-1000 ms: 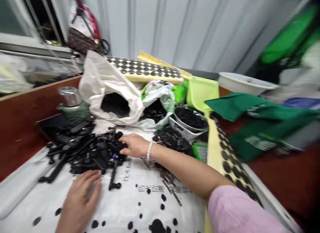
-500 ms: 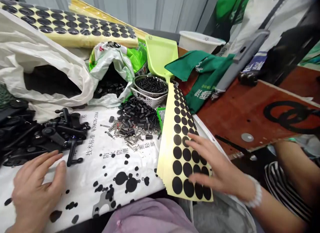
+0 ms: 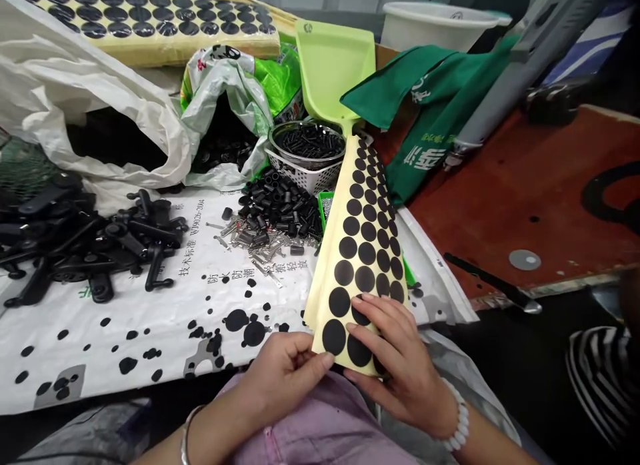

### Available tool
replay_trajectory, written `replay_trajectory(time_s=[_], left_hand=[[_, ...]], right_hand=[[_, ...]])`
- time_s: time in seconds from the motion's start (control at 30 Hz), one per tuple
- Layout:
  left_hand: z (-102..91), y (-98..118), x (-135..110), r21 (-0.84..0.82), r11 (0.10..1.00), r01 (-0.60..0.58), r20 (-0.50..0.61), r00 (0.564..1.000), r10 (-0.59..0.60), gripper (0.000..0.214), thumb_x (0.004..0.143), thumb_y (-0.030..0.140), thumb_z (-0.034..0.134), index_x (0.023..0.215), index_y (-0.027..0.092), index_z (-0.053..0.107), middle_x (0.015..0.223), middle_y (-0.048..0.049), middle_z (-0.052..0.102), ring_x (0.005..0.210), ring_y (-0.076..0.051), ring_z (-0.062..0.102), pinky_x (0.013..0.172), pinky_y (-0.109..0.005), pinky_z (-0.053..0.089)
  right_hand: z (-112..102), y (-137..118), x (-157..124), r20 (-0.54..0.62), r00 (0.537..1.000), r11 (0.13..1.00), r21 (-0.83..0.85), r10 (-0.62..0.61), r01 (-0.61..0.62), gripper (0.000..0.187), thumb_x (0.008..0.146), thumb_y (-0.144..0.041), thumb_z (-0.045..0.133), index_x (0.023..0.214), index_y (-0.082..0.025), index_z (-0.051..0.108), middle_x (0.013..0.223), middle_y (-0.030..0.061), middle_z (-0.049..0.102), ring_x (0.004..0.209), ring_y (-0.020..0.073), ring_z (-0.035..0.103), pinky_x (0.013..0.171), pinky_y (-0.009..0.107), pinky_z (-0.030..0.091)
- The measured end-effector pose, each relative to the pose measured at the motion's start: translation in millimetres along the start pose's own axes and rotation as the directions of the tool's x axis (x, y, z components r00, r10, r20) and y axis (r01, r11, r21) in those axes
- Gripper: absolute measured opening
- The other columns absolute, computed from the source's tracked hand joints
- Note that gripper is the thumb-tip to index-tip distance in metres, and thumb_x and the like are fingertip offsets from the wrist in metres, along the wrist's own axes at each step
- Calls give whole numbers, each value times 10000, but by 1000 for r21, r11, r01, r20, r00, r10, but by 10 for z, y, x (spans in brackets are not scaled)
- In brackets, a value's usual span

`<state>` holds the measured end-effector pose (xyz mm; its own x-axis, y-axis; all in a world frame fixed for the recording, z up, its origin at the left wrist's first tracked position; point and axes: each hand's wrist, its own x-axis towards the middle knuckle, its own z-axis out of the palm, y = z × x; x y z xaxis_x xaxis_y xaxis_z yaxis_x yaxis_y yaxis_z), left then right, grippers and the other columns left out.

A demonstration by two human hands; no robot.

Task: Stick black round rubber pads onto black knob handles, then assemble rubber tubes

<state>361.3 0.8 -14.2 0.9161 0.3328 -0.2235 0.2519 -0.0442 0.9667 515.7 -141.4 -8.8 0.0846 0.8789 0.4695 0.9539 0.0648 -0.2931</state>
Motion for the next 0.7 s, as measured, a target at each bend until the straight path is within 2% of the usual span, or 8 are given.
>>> replay_trajectory(time_s=[0.1,0.2,0.4,0.57,0.7], left_hand=[[-50,27,-6,39,996,74,-49,996,-72,369,794,410,535,549,153,434,508,59,325,478,-63,268,432,-196,212],[-119,78,-21,116,990,82,-162,985,-62,359,769,394,561,534,153,434,488,62,329,468,-62,270,433,-197,213],[-158,121,-33,31,990,138,-214,968,-128,323,773,388,551,573,141,493,496,49,386,472,-65,316,443,-196,256],[-106,183,3,-127,985,117,-201,970,-141,252,769,365,565,794,117,600,606,14,504,521,-76,436,474,-188,356],[-69,223,97,-265,947,181,-65,977,-205,294,729,364,615,882,113,619,647,4,548,452,-49,450,402,-160,331]], right_hand=[[10,-23,60,-23,1000,999,46,2,-1,494,779,-312,592,1241,-251,428,1320,127,451,1240,328,377,982,548,319],[30,-21,77,-20,1000,997,76,5,-4,462,782,-322,601,1211,-230,456,1324,136,440,1243,331,366,991,549,301],[14,-25,67,-54,999,992,126,0,7,419,769,-262,612,1162,-168,501,1312,152,435,1226,348,373,980,568,291],[5,-89,60,-58,997,985,170,51,-41,426,750,-197,588,1165,-156,499,1328,152,411,1237,354,354,990,583,267],[58,-107,57,-64,996,985,169,59,-47,433,756,-198,587,1177,-156,492,1335,152,404,1239,353,349,995,586,254]])
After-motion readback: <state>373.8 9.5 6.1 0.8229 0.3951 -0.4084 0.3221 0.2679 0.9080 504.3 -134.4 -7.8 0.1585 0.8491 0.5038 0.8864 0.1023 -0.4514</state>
